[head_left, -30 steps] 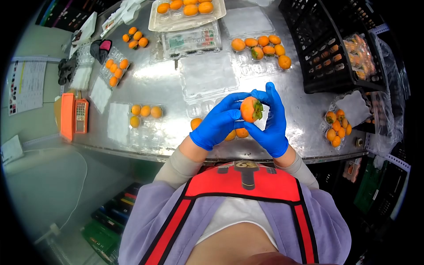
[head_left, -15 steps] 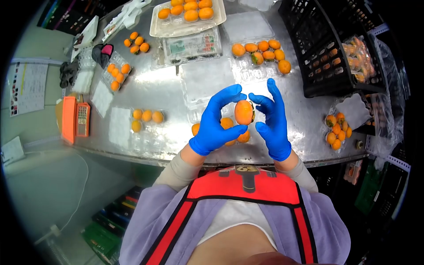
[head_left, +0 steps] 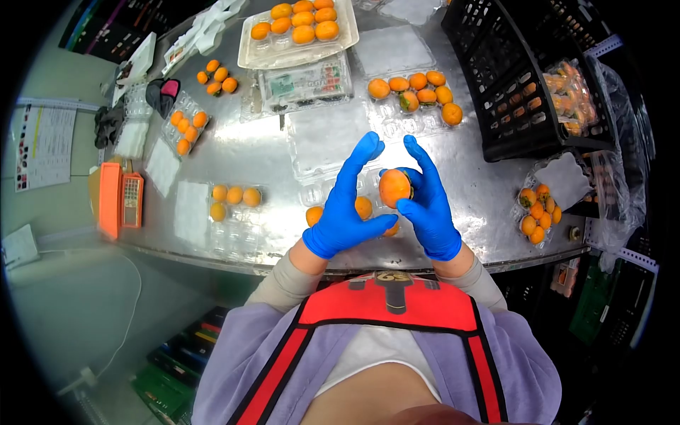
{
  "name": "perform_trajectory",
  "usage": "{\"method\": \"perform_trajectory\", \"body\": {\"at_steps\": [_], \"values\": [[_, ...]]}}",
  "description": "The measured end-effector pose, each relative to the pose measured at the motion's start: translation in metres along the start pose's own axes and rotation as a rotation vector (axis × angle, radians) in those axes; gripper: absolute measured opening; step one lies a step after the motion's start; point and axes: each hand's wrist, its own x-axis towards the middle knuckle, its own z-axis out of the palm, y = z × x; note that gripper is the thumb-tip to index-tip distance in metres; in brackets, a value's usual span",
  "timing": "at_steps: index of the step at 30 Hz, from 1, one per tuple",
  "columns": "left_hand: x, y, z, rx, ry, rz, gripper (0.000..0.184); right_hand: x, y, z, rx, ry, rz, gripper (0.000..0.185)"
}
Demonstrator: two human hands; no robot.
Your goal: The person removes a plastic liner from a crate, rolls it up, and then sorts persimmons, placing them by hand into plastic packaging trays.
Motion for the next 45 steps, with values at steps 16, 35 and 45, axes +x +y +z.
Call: {"method": "perform_trajectory", "body": {"at_steps": [16, 35, 45], "values": [[-0.006, -0.003, 0.005, -0.381, 0.038, -0.276, 0.046, 0.000, 0.005, 0.006, -0.439, 0.086, -0.309, 0.088], [-0.002, 0.002, 0.001, -0.127, 0.099, -0.407, 0.029, 0.003, 0.006, 0.009, -0.265, 0.052, -0.080, 0.083], [-0.006, -0.003, -0.004, -0.296, 0.141, -0.528, 0.037, 0.000, 0.005, 0.012, -0.081, 0.063, 0.099, 0.078]]}}
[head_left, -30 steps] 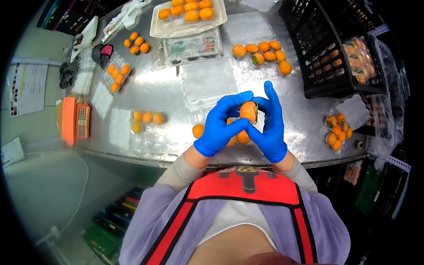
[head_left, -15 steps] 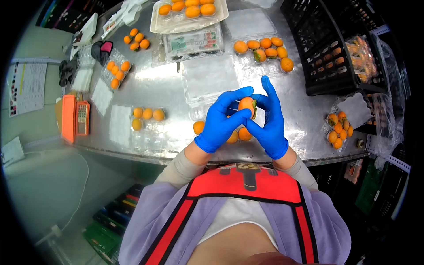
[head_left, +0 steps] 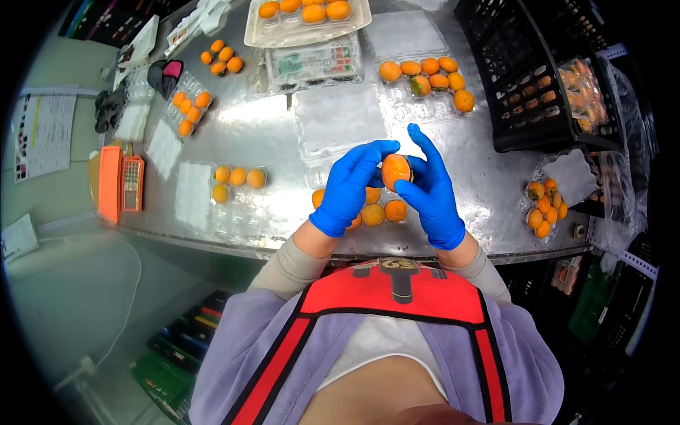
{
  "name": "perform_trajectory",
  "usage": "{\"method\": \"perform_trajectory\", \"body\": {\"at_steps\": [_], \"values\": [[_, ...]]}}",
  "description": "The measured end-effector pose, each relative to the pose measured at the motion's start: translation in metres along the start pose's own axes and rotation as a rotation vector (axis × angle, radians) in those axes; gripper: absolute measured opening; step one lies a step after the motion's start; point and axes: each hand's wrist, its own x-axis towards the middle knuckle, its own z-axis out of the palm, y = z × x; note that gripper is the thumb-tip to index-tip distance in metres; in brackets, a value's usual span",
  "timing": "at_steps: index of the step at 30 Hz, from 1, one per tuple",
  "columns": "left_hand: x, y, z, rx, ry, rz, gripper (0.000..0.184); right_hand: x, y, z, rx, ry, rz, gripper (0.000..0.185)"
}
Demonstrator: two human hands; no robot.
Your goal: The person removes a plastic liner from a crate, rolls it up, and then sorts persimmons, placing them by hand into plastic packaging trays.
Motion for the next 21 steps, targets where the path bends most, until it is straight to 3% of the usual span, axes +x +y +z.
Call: {"method": "perform_trajectory", "body": {"at_steps": [5, 10, 14, 17, 19, 21], "values": [[-0.002, -0.010, -0.009, -0.021, 0.043, -0.077, 0.040, 0.000, 0.006, 0.000, -0.044, -0.001, -0.049, 0.079], [-0.004, -0.010, -0.010, -0.338, -0.144, -0.268, 0.043, 0.002, 0.007, 0.001, -0.357, 0.014, -0.341, 0.085], [-0.005, -0.011, -0.011, -0.381, -0.122, -0.253, 0.045, 0.001, 0.015, -0.004, -0.493, -0.004, -0.365, 0.087], [-0.006, 0.000, -0.009, -0.308, -0.159, -0.142, 0.052, 0.001, 0.009, -0.004, -0.591, 0.011, -0.431, 0.092], [-0.008, 0.004, -0.007, -0.224, -0.144, 0.120, 0.063, 0.002, 0.001, -0.003, -0.510, 0.028, -0.390, 0.092], [-0.007, 0.004, -0.008, -0.101, -0.122, 0.225, 0.066, 0.004, 0.005, -0.008, -0.430, 0.040, -0.339, 0.091]]}}
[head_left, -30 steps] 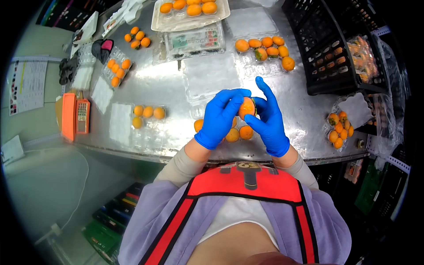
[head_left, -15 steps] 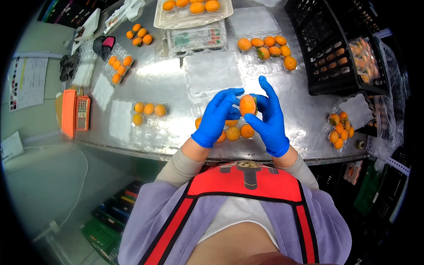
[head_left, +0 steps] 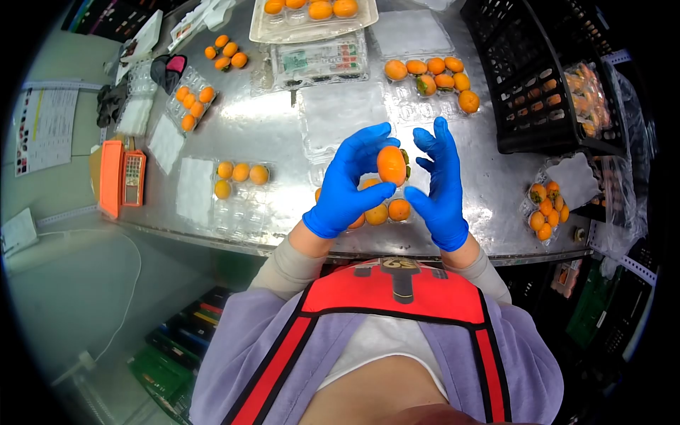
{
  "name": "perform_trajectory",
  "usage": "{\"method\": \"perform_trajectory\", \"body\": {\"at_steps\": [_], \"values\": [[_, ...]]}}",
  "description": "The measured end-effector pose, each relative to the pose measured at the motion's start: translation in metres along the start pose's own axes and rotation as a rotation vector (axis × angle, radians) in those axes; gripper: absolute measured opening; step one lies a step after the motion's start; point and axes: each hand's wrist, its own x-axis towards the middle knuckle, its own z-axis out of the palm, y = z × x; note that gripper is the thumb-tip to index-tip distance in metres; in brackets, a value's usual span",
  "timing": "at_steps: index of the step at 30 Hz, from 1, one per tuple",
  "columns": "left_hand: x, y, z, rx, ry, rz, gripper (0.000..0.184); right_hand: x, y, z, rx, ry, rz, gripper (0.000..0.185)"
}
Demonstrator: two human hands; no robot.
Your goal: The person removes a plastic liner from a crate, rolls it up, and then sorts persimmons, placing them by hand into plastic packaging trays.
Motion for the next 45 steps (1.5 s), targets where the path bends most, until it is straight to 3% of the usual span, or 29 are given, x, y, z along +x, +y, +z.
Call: {"method": "perform_trajectory", "body": {"at_steps": [4, 9, 13, 20, 26, 29, 31, 32, 34, 37, 41, 45], "values": [[0.002, -0.003, -0.003, 0.268, -0.001, 0.203, 0.070, 0.001, 0.002, 0.000, 0.209, -0.013, 0.138, 0.086], [0.000, 0.001, -0.007, 0.596, -0.022, 0.213, 0.073, 0.004, -0.004, 0.007, 0.580, -0.119, 0.273, 0.081], [0.003, 0.006, 0.000, 0.852, -0.012, 0.272, 0.078, 0.004, 0.013, 0.012, 0.701, -0.115, 0.352, 0.072], [0.008, 0.006, 0.002, 0.653, -0.016, 0.219, 0.087, 0.009, 0.009, 0.007, 1.171, -0.180, 0.611, 0.064], [0.013, 0.001, 0.001, 0.663, -0.032, 0.313, 0.073, 0.006, 0.016, 0.009, 1.120, -0.162, 0.574, 0.059], [0.014, 0.000, 0.007, 0.565, 0.032, 0.243, 0.057, 0.009, 0.011, 0.013, 0.898, -0.154, 0.441, 0.059], [0.015, -0.006, 0.009, 0.501, 0.097, 0.116, 0.040, 0.008, 0.013, 0.016, 0.866, -0.105, 0.443, 0.058], [0.015, -0.010, 0.009, 0.502, 0.098, 0.116, 0.040, 0.006, 0.015, 0.017, 0.831, -0.052, 0.443, 0.058], [0.017, -0.017, 0.007, 0.198, 0.230, -0.047, 0.025, 0.000, 0.020, 0.022, 0.806, -0.030, 0.464, 0.058], [0.023, -0.013, 0.006, 0.065, 0.235, -0.090, 0.018, -0.001, 0.016, 0.025, 0.807, -0.003, 0.510, 0.054], [0.026, -0.009, -0.005, 0.111, 0.251, -0.178, 0.019, 0.004, 0.017, 0.019, 0.881, -0.065, 0.607, 0.051], [0.022, -0.011, -0.011, -0.073, 0.205, -0.212, 0.022, 0.005, 0.022, 0.016, 0.918, -0.073, 0.651, 0.050]]}}
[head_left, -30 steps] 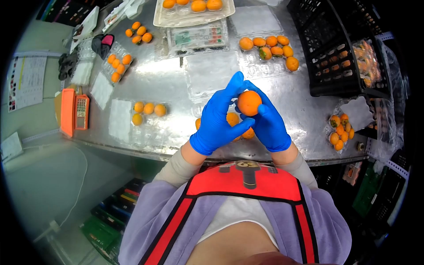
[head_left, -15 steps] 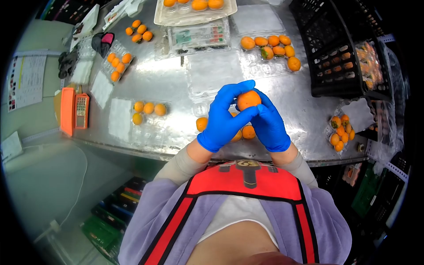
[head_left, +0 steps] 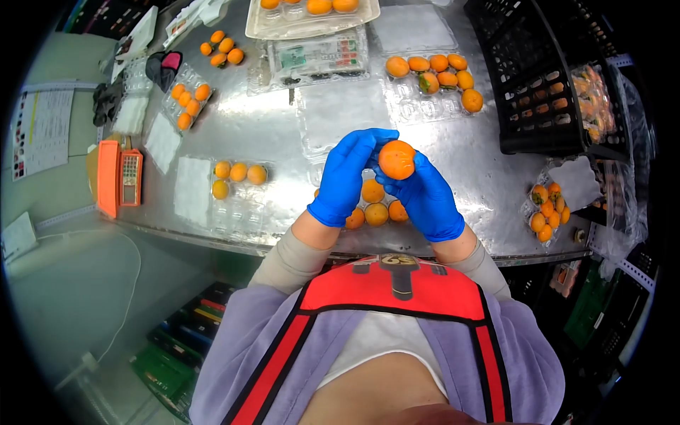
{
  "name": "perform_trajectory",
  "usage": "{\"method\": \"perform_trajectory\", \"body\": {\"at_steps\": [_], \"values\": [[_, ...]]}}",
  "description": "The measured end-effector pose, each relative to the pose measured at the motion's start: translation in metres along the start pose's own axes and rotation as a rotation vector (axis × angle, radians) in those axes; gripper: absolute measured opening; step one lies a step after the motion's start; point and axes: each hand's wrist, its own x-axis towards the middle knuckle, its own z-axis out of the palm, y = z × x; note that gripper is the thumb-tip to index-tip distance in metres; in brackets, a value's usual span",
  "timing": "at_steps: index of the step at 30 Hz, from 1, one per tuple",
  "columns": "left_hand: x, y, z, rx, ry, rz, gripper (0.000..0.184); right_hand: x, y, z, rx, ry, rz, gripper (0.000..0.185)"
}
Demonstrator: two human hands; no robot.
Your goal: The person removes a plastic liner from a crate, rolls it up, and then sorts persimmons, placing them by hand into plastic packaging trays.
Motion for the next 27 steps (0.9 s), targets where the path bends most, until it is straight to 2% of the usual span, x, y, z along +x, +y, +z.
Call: {"method": "perform_trajectory", "body": {"at_steps": [2, 4, 5, 7, 10, 11, 12, 13, 14, 16, 19, 27], "values": [[-0.002, 0.000, 0.000, -0.004, -0.011, -0.003, 0.024, 0.000, 0.000, 0.002, 0.005, 0.007, -0.001, 0.050], [-0.006, 0.002, 0.004, 0.106, -0.055, 0.128, 0.037, 0.000, -0.002, 0.006, 0.010, 0.015, -0.002, 0.050], [-0.006, 0.003, 0.004, 0.106, -0.054, 0.128, 0.037, 0.001, -0.002, 0.011, 0.013, 0.027, -0.034, 0.050], [-0.007, 0.004, 0.003, 0.561, -0.140, 0.397, 0.054, 0.002, -0.002, 0.010, 0.016, 0.038, -0.064, 0.050], [-0.005, 0.001, 0.001, 0.659, -0.114, 0.491, 0.063, 0.001, -0.007, 0.005, -0.022, -0.073, -0.041, 0.046], [-0.006, 0.002, 0.001, 0.658, -0.114, 0.490, 0.063, 0.000, -0.011, 0.009, -0.254, 0.006, -0.167, 0.045], [-0.006, 0.004, 0.002, 0.819, -0.086, 0.592, 0.063, 0.000, -0.014, 0.012, -0.487, 0.085, -0.294, 0.045], [-0.007, 0.005, 0.004, 0.979, -0.056, 0.692, 0.064, 0.002, -0.012, 0.011, -0.494, 0.135, -0.350, 0.041], [-0.008, 0.006, 0.006, 0.979, -0.058, 0.692, 0.064, 0.003, -0.012, 0.008, -0.493, 0.136, -0.350, 0.041], [-0.010, 0.007, 0.010, 0.983, -0.059, 0.679, 0.062, 0.004, -0.014, 0.004, -0.772, 0.165, -0.406, 0.033], [-0.009, 0.003, 0.005, 0.970, -0.051, 0.695, 0.062, 0.005, -0.023, 0.010, -0.751, 0.128, -0.397, 0.028], [-0.013, 0.005, 0.000, 0.823, -0.052, 0.647, 0.062, 0.003, -0.029, 0.012, -0.635, 0.011, -0.348, 0.030]]}}
